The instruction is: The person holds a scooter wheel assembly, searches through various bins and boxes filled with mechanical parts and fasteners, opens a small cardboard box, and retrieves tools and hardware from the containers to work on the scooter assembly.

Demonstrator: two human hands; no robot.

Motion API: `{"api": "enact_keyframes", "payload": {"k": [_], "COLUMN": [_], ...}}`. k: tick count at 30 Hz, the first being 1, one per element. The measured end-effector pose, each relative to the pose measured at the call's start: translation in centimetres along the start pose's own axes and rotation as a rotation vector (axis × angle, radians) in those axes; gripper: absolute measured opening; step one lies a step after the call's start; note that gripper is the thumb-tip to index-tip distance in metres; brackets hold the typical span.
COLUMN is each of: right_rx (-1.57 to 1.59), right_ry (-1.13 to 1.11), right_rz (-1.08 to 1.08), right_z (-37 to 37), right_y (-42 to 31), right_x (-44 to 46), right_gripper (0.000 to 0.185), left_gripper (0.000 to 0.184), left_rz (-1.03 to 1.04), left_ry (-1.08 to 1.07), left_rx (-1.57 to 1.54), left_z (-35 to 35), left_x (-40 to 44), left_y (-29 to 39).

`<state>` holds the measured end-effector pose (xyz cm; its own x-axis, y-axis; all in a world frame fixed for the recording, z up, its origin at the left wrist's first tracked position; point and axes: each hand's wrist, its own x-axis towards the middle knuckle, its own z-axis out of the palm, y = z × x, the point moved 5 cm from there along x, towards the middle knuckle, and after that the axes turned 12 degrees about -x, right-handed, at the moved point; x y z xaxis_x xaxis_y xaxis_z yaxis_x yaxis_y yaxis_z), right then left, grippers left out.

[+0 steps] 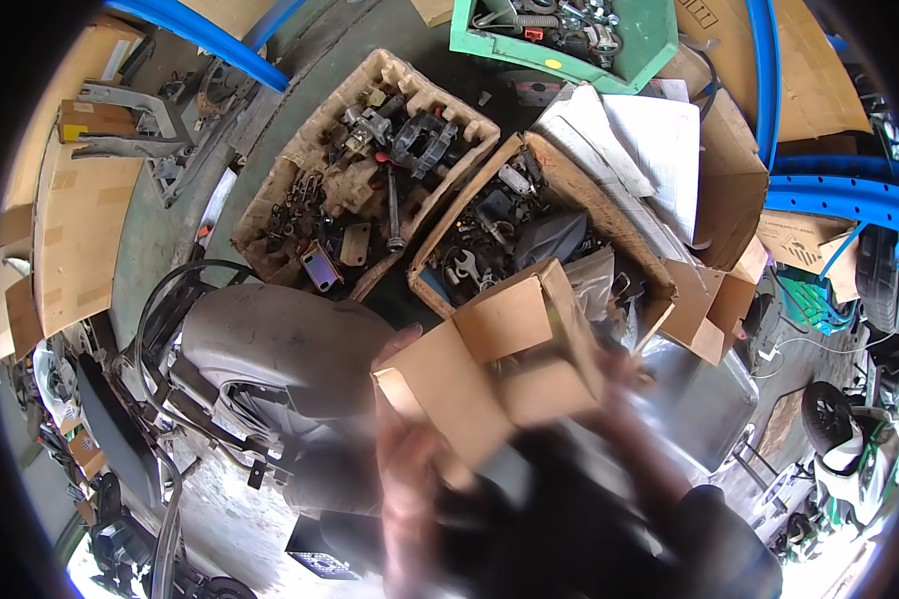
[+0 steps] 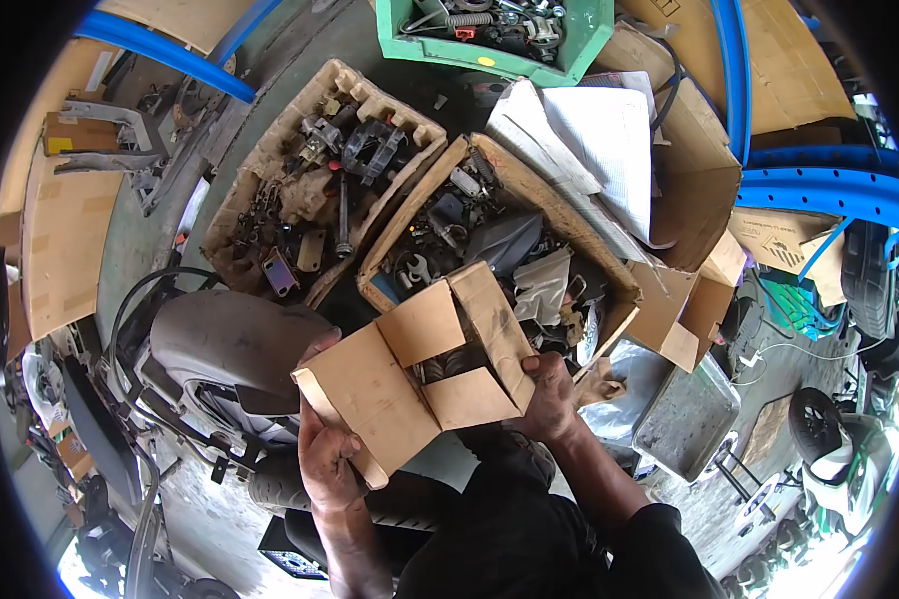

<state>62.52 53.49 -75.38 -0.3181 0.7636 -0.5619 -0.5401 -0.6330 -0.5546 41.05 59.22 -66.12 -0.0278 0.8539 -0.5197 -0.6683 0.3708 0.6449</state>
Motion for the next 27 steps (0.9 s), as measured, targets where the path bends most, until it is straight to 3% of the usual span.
{"api": "enact_keyframes", "payload": {"k": [3, 7, 14, 23, 27], "right_rx": [0.047, 0.129, 0.220, 0.560, 0.387], "right_ry": [0.009, -0.002, -0.036, -0.110, -0.070], "right_rz": [0.025, 0.028, 0.034, 0.051, 0.050], "right_z": [-0.2, 0.0, 0.5, 2.7, 1.6], "right_y": [1.1, 1.4, 0.6, 0.4, 0.6], "right_x": [1.7, 2.6, 2.0, 2.3, 2.8], "right_gripper": [0.077, 0.074, 0.068, 0.065, 0.065], "left_gripper": [0.101, 0.105, 0.115, 0.115, 0.118], "left_rz": [-0.061, 0.159, -0.130, -0.040, -0.030], "left_ry": [0.074, -0.021, 0.011, -0.054, -0.008], "left_rx": [0.073, 0.281, -0.131, -0.021, -0.055], "left_z": [1.5, 1.7, 0.7, 1.8, 0.5], "left_x": [-0.2, 0.6, 0.6, 0.1, 0.2], "left_y": [0.0, -1.1, -0.8, -0.4, -0.6]}}
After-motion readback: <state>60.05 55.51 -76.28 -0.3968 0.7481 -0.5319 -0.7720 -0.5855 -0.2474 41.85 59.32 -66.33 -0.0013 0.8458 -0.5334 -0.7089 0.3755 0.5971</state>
